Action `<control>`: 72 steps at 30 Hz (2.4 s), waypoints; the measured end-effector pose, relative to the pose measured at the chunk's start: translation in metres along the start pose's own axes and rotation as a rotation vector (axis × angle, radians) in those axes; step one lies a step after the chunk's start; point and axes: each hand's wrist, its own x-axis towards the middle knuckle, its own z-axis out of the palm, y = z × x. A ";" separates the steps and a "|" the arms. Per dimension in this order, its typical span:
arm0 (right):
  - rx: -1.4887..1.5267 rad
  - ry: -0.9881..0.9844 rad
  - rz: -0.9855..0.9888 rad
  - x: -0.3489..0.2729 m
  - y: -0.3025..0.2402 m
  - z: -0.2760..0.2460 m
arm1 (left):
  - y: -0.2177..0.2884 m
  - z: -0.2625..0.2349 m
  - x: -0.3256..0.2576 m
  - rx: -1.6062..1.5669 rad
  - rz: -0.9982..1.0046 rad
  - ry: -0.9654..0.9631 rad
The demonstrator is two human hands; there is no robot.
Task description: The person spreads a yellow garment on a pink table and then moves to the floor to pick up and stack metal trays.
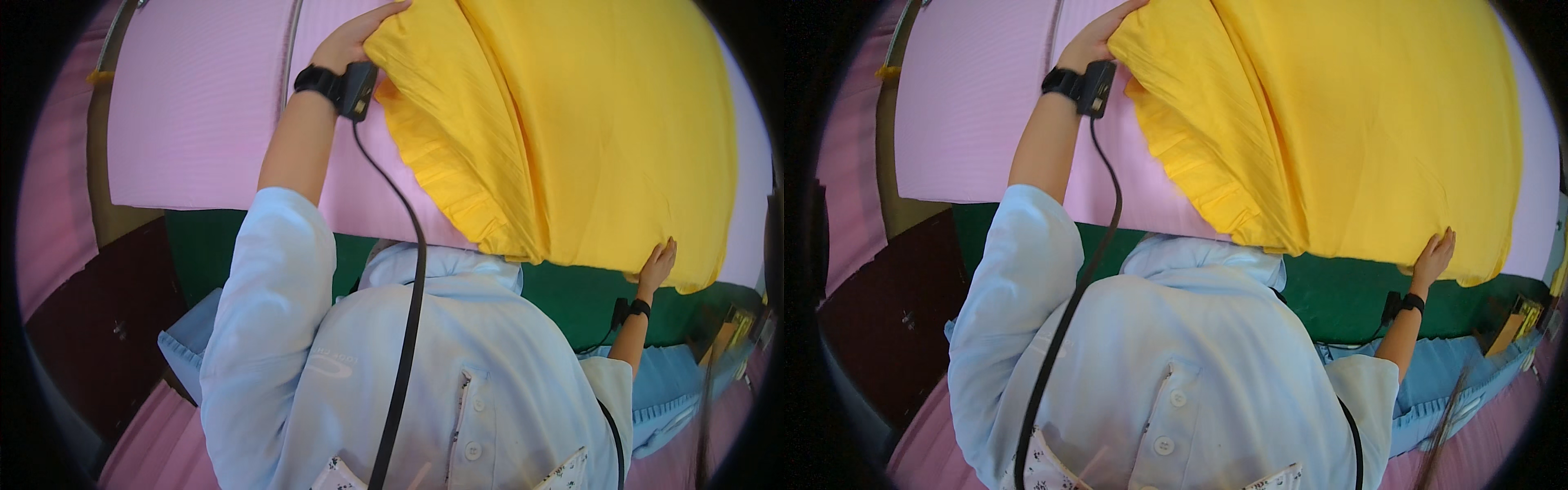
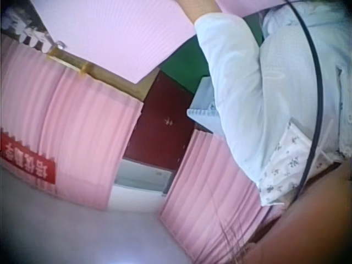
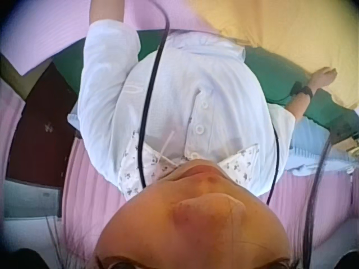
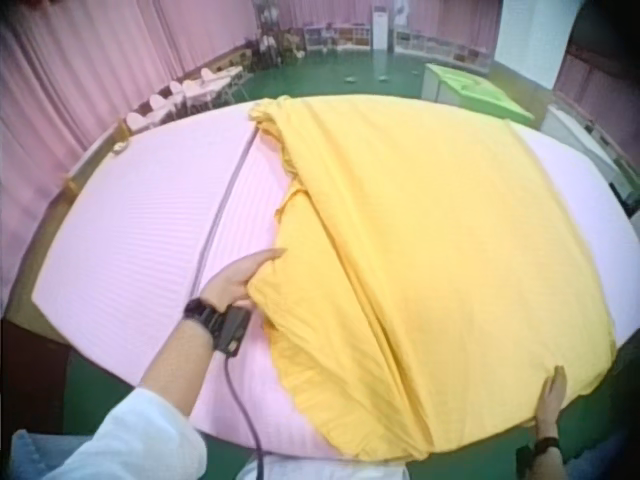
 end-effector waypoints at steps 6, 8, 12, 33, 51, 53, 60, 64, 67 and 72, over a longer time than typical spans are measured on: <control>-0.017 0.056 -0.142 -0.038 -0.099 -0.004 | -0.005 -0.104 -0.138 0.290 0.157 0.328; 0.086 0.067 -0.344 -0.058 -0.151 -0.007 | -0.023 -0.133 -0.191 0.217 0.116 0.344; 0.357 -0.019 -0.630 -0.114 -0.270 -0.040 | -0.093 -0.191 -0.269 0.284 0.121 0.492; 0.846 -0.554 -0.340 -0.187 -0.330 -0.092 | -0.188 -0.164 -0.273 -0.564 0.396 0.122; 1.613 -0.934 0.721 -0.199 -0.252 0.016 | -0.226 -0.181 -0.240 -0.437 0.350 0.219; 1.884 -1.031 0.713 -0.190 -0.245 0.025 | -0.225 -0.178 -0.238 -0.468 0.338 0.207; 1.822 -0.885 0.840 -0.187 -0.227 0.063 | -0.227 -0.174 -0.231 -0.419 0.246 0.285; 1.917 -0.959 0.730 -0.190 -0.186 0.070 | -0.227 -0.157 -0.228 -0.256 0.295 0.574; 1.965 -0.972 0.675 -0.196 -0.155 0.058 | -0.227 -0.144 -0.229 -0.125 0.399 0.645; 2.077 -0.902 0.700 -0.176 -0.175 -0.001 | -0.217 -0.135 -0.243 -0.242 0.404 0.612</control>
